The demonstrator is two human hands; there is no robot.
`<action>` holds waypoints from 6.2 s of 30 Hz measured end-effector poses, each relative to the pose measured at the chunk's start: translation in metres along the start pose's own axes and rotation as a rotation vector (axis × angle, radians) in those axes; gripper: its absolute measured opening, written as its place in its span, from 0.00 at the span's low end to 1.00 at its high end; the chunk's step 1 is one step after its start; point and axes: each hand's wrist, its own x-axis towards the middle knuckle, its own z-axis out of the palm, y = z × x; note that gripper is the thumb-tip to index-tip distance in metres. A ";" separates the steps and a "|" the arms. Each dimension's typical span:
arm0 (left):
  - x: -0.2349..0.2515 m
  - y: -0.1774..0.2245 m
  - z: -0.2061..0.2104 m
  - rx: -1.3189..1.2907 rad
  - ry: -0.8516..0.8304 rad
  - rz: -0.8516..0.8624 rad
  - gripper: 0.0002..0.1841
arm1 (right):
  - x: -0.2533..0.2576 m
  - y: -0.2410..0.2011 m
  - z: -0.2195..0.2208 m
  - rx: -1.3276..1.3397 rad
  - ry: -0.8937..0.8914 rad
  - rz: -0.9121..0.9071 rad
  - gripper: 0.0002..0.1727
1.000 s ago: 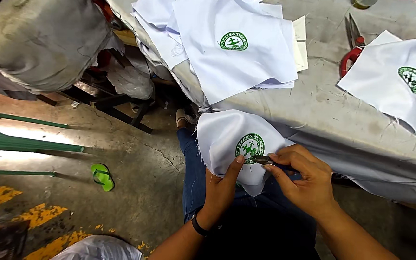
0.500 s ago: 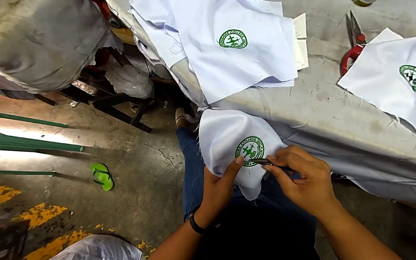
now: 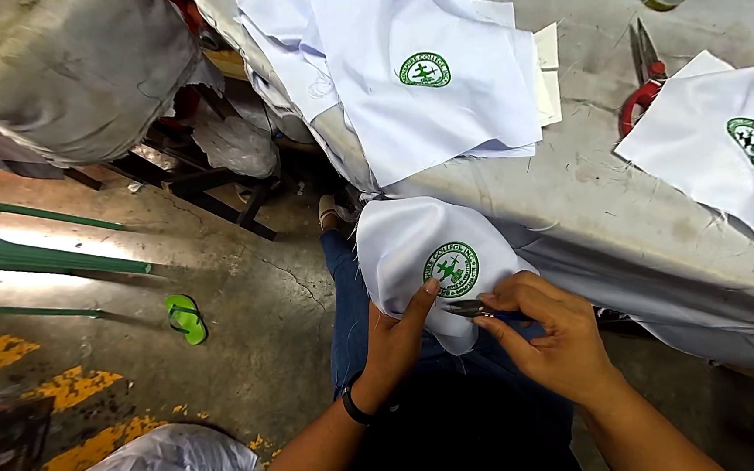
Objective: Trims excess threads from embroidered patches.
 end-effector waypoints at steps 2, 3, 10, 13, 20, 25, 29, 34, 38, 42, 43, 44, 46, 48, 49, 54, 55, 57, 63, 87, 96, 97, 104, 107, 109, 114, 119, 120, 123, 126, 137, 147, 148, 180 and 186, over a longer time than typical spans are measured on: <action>0.001 0.001 0.000 0.004 0.008 0.000 0.13 | 0.000 -0.001 -0.002 0.001 0.059 0.020 0.13; 0.001 0.001 0.000 0.004 0.010 0.003 0.13 | 0.000 0.000 -0.002 -0.014 0.091 0.026 0.13; 0.000 0.000 0.000 0.027 0.005 0.017 0.13 | -0.001 0.000 0.000 -0.058 0.180 0.038 0.12; -0.001 0.002 0.001 0.034 0.003 0.015 0.12 | 0.000 0.001 0.000 -0.010 0.152 0.057 0.12; 0.001 0.002 -0.003 0.103 -0.048 0.033 0.11 | 0.005 0.004 -0.013 -0.086 0.035 0.064 0.13; 0.002 0.004 -0.007 0.152 -0.119 0.011 0.09 | 0.012 0.011 -0.023 -0.153 -0.076 -0.031 0.13; 0.005 0.008 -0.009 0.199 -0.164 -0.011 0.08 | 0.018 0.014 -0.027 -0.155 -0.132 -0.070 0.13; 0.009 0.011 -0.013 0.272 -0.222 -0.022 0.07 | 0.020 0.013 -0.029 -0.193 -0.168 -0.126 0.13; 0.011 0.013 -0.015 0.321 -0.261 -0.042 0.06 | 0.020 0.014 -0.030 -0.208 -0.184 -0.142 0.13; 0.013 0.016 -0.016 0.301 -0.282 -0.083 0.07 | 0.021 0.016 -0.029 -0.173 -0.215 -0.136 0.13; 0.013 0.016 -0.016 0.281 -0.286 -0.098 0.07 | 0.021 0.017 -0.030 -0.155 -0.224 -0.136 0.13; 0.013 0.015 -0.017 0.260 -0.288 -0.114 0.08 | 0.022 0.018 -0.030 -0.135 -0.233 -0.137 0.13; 0.012 0.015 -0.017 0.225 -0.283 -0.148 0.09 | 0.022 0.020 -0.030 -0.097 -0.244 -0.137 0.13; 0.011 0.014 -0.018 0.208 -0.271 -0.168 0.09 | 0.022 0.021 -0.029 -0.083 -0.245 -0.126 0.13; 0.012 0.013 -0.018 0.198 -0.265 -0.171 0.09 | 0.022 0.022 -0.029 -0.081 -0.243 -0.115 0.12; 0.013 0.010 -0.017 0.148 -0.216 -0.168 0.10 | 0.015 0.021 -0.029 -0.012 -0.273 -0.086 0.14; 0.012 0.010 -0.016 0.146 -0.201 -0.162 0.11 | 0.013 0.019 -0.030 0.017 -0.273 -0.071 0.14; 0.012 0.009 -0.014 0.140 -0.167 -0.139 0.12 | 0.009 0.017 -0.029 0.048 -0.205 -0.029 0.13; 0.011 0.004 -0.013 0.132 -0.127 -0.065 0.13 | 0.002 0.014 -0.017 -0.085 0.032 0.031 0.13; 0.007 0.001 -0.009 0.138 -0.082 0.046 0.14 | -0.005 0.007 0.014 -0.069 0.219 0.081 0.13; 0.002 -0.002 -0.003 0.100 -0.028 0.083 0.17 | -0.006 0.002 0.026 0.178 0.266 0.236 0.12; 0.002 -0.002 -0.003 0.098 -0.025 0.079 0.17 | -0.007 0.001 0.027 0.131 0.286 0.197 0.12; 0.002 0.001 -0.005 0.131 -0.048 0.064 0.15 | -0.007 0.007 0.025 -0.145 0.350 -0.042 0.10; 0.002 -0.001 -0.004 0.107 -0.054 0.092 0.16 | -0.008 0.005 0.027 0.077 0.307 0.123 0.13; 0.002 -0.003 -0.004 0.087 -0.058 0.113 0.16 | -0.007 0.002 0.028 0.173 0.306 0.198 0.12; 0.002 -0.003 -0.002 0.066 -0.046 0.098 0.16 | -0.007 0.002 0.029 0.074 0.354 0.120 0.12; 0.001 -0.004 -0.001 0.059 -0.027 0.088 0.16 | -0.008 0.001 0.026 0.009 0.337 0.091 0.12; 0.002 -0.004 -0.001 0.055 -0.026 0.085 0.16 | -0.008 0.000 0.026 0.001 0.334 0.090 0.12; 0.002 -0.003 0.000 0.059 -0.023 0.079 0.16 | -0.007 0.000 0.025 -0.018 0.331 0.091 0.12; 0.002 -0.003 0.000 0.079 -0.026 0.089 0.17 | -0.007 0.000 0.024 -0.027 0.333 0.090 0.12; 0.002 -0.003 -0.001 0.091 -0.025 0.104 0.16 | -0.004 -0.001 0.021 -0.105 0.323 0.073 0.12; 0.003 0.000 -0.002 0.074 -0.036 0.053 0.16 | -0.005 0.001 0.028 0.121 0.306 0.176 0.12; 0.003 0.000 -0.002 0.070 -0.032 0.047 0.16 | -0.006 0.002 0.029 0.064 0.327 0.122 0.12; 0.002 0.000 -0.002 0.008 -0.014 -0.021 0.14 | -0.003 0.002 0.015 0.040 0.200 0.090 0.10; 0.002 -0.001 -0.003 0.035 -0.015 -0.036 0.14 | -0.001 0.007 0.013 -0.016 0.177 0.041 0.10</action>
